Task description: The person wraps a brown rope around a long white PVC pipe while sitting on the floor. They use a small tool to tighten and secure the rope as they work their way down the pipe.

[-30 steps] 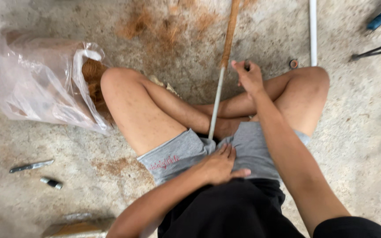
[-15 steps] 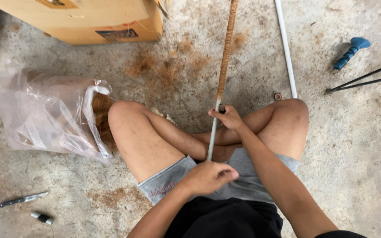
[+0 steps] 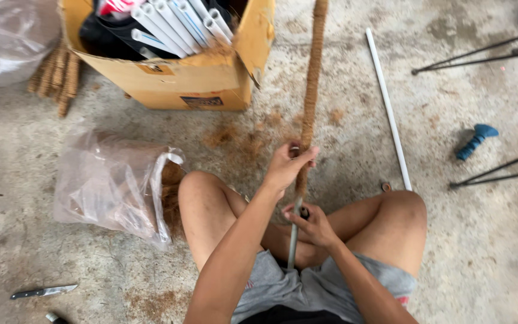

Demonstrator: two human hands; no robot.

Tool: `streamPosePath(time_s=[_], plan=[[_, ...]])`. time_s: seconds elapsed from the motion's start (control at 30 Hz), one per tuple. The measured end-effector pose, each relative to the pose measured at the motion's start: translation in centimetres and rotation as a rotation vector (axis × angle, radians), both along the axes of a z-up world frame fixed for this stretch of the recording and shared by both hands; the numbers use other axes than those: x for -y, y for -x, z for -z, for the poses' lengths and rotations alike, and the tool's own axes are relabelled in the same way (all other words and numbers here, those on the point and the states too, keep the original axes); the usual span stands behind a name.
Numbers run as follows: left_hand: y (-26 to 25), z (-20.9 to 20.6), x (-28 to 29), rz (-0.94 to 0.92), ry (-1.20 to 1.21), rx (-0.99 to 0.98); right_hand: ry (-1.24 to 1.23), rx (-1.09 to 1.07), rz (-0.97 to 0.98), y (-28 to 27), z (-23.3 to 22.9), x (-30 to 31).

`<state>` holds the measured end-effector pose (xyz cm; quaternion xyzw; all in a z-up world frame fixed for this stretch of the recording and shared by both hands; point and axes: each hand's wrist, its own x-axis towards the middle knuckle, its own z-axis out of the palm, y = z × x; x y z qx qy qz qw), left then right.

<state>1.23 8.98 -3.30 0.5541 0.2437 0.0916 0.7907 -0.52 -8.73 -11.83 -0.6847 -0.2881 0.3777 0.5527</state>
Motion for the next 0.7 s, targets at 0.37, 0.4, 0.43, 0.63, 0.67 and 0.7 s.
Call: streamPosePath(time_s=[0.37,0.4,0.43,0.63,0.67,0.7], plan=[[-8.7,-9.6,-6.4,0.057,0.132,0.052,0.015,0.025,-0.086,1.4,0.5,0.3],[-9.2,-11.0,-7.3,0.028,0.13,0.074,0.034,0.013,-0.086,1.6,0.7,0.3],[-9.7,-12.2,-8.3,-0.001,0.127,0.095,0.053,0.002,-0.086,1.7,0.9,0.4],[-11.1,-17.2,-12.1,0.044,0.097,0.232,0.055,-0.047,-0.074,1.5,1.6,1.0],[-11.1,-17.8,-12.2,0.02,0.076,0.251,0.038,-0.112,-0.068,1.5,1.7,0.9],[-11.0,-18.3,-12.0,-0.003,0.054,0.269,0.04,-0.068,-0.078,1.5,1.7,0.9]])
